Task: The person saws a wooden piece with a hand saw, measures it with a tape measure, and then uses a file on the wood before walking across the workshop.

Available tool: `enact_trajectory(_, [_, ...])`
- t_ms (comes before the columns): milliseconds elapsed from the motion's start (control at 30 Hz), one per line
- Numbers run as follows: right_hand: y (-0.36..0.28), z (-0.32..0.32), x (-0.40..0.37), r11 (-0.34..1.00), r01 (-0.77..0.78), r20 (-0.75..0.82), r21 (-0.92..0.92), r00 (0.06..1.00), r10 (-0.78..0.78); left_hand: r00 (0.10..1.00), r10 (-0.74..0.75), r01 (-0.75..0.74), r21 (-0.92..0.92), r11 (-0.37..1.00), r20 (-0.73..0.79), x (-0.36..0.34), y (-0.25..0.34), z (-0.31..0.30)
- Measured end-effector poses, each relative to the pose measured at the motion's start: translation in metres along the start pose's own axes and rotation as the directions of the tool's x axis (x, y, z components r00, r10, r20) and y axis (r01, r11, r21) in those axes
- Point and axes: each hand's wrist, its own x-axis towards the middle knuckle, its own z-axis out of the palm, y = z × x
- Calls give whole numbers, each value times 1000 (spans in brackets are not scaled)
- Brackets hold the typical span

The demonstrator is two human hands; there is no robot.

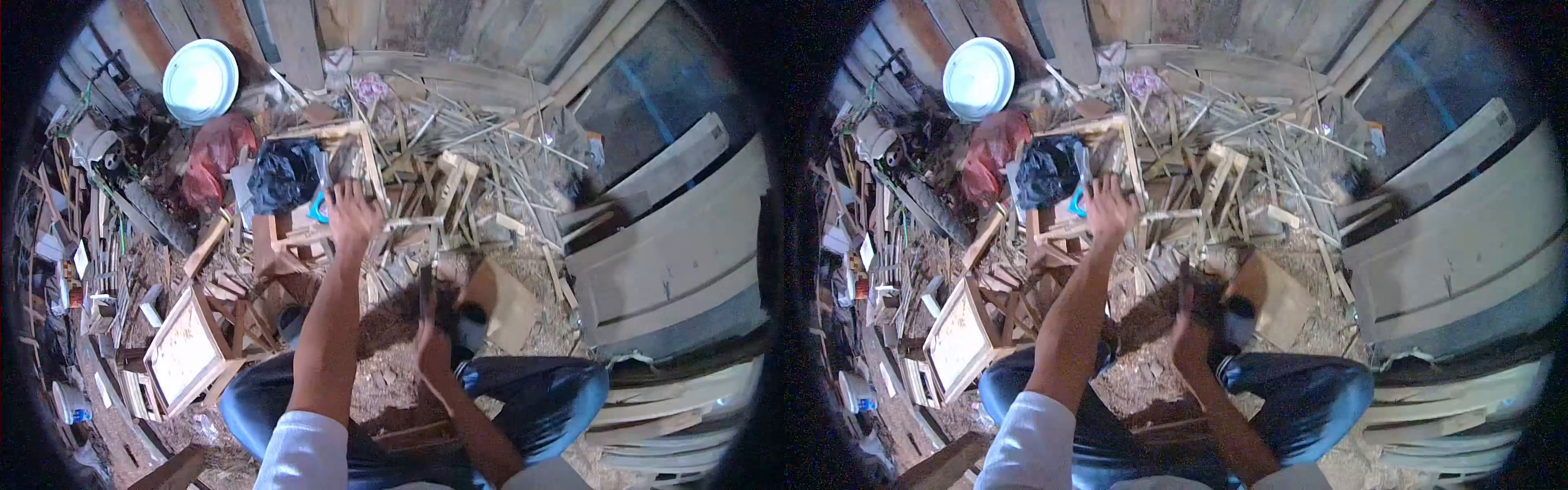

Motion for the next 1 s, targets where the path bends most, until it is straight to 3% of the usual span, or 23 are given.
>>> enact_trajectory(67, [-27,-24,35,984,173,-211,41,964,-160,998,-30,30,-3,1000,58,2,3,-4])
enact_trajectory(133, [-61,-55,69,980,193,-232,38,956,-179,997,-30,29,22,999,66,5,3,-3])
enact_trajectory(300, [-86,-59,145,988,151,-46,22,988,-150,997,-28,27,4,1000,72,7,3,-6])
enact_trajectory(400, [-88,-58,146,974,214,-86,-73,972,-220,998,-27,27,-3,1000,57,5,4,-6])
enact_trajectory(467, [-89,-60,149,980,177,1,-87,984,-177,997,-34,32,26,999,70,6,3,-6])
enact_trajectory(600, [-89,-47,152,947,264,-128,-184,949,-289,994,-51,45,54,998,102,8,4,-4])
enact_trajectory(667, [-89,-36,141,971,192,21,-144,981,-191,992,-39,34,42,999,123,4,4,-4])
enact_trajectory(700, [-77,-21,99,927,338,-175,-160,915,-364,991,-30,26,32,999,133,4,2,-9])
enact_trajectory(733, [-65,-9,59,943,282,-81,-178,951,-300,978,-67,49,96,994,200,6,6,-17])
enact_trajectory(767, [-29,34,30,955,1,62,-296,998,19,990,-63,56,55,997,125,4,1,-5])
enact_trajectory(800, [-19,24,14,920,135,-236,-368,943,-233,998,-50,49,8,999,35,10,3,-7])
enact_trajectory(833, [-11,16,10,855,223,-490,-469,739,-462,998,-39,37,39,999,54,12,6,-7])
enact_trajectory(867, [-1,17,15,851,226,-507,-473,720,-473,1000,-25,25,-3,1000,14,13,3,-2])
enact_trajectory(933, [25,31,2,935,195,-211,-297,941,-264,998,-28,27,9,1000,58,9,3,-8])
enact_trajectory(967, [-24,-22,10,997,7,28,-73,1000,-5,997,-24,24,11,1000,75,3,2,-4])
enact_trajectory(1000, [-29,-26,32,992,116,-51,-45,992,-119,1000,-19,19,-2,1000,15,3,2,-3])
